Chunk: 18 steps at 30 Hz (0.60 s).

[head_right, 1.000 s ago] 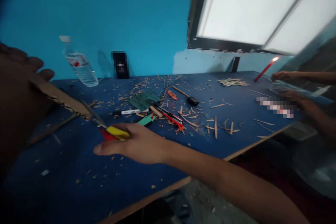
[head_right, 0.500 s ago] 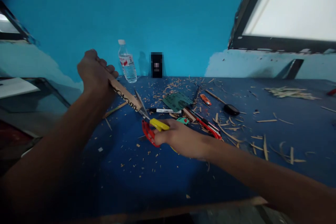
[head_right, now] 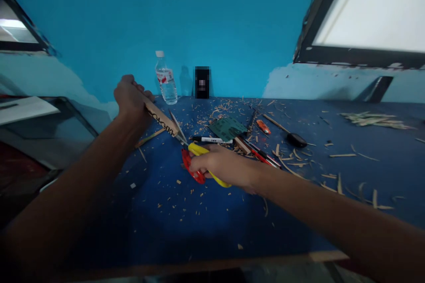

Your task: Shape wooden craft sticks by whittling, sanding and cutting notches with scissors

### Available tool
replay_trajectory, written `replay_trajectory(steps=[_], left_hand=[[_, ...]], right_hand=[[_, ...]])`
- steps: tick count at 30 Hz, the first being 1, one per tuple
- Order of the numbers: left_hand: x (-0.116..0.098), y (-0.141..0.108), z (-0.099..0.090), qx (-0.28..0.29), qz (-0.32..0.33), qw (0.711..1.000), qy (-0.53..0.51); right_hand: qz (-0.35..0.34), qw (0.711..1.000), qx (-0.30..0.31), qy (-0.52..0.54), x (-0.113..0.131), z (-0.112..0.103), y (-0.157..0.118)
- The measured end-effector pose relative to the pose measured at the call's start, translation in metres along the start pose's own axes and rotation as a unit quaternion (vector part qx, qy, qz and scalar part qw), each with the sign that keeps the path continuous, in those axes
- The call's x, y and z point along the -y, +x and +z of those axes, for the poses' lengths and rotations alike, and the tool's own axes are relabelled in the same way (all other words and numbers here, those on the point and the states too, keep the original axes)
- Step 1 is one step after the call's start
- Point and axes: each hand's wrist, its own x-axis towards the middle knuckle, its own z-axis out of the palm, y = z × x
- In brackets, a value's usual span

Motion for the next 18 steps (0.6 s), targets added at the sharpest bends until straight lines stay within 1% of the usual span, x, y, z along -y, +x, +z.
replay_trajectory(steps=[3, 5, 7, 9, 11, 13, 16, 18], left_hand=[[-0.012, -0.005, 0.005, 0.022, -0.008, 0.999, -0.028], [-0.027, -0.013, 0.01, 0.054, -0.004, 0.997, -0.052], [-0.045, -0.025, 0.014, 0.091, 0.008, 0.993, -0.072], [-0.062, -0.036, 0.017, 0.125, 0.022, 0.988, -0.086], [-0.076, -0.046, 0.019, 0.146, 0.033, 0.984, -0.092], [-0.084, -0.05, 0.019, 0.152, 0.043, 0.983, -0.094], [-0.089, -0.051, 0.02, 0.155, 0.042, 0.983, -0.09], [-0.086, -0.049, 0.02, 0.158, 0.032, 0.983, -0.085]], right_hand=[[-0.006, 0.996, 0.056, 0.07, -0.002, -0.002, -0.002], [-0.036, 0.989, 0.09, 0.112, -0.008, -0.002, -0.002], [-0.069, 0.982, 0.121, 0.127, -0.014, 0.0, -0.003], [-0.096, 0.978, 0.145, 0.115, -0.019, 0.002, -0.005], [-0.123, 0.975, 0.154, 0.1, -0.021, 0.005, -0.008], [-0.152, 0.972, 0.151, 0.093, -0.021, 0.008, -0.011], [-0.178, 0.97, 0.148, 0.069, -0.02, 0.014, -0.013], [-0.173, 0.976, 0.13, 0.028, -0.02, 0.02, -0.013]])
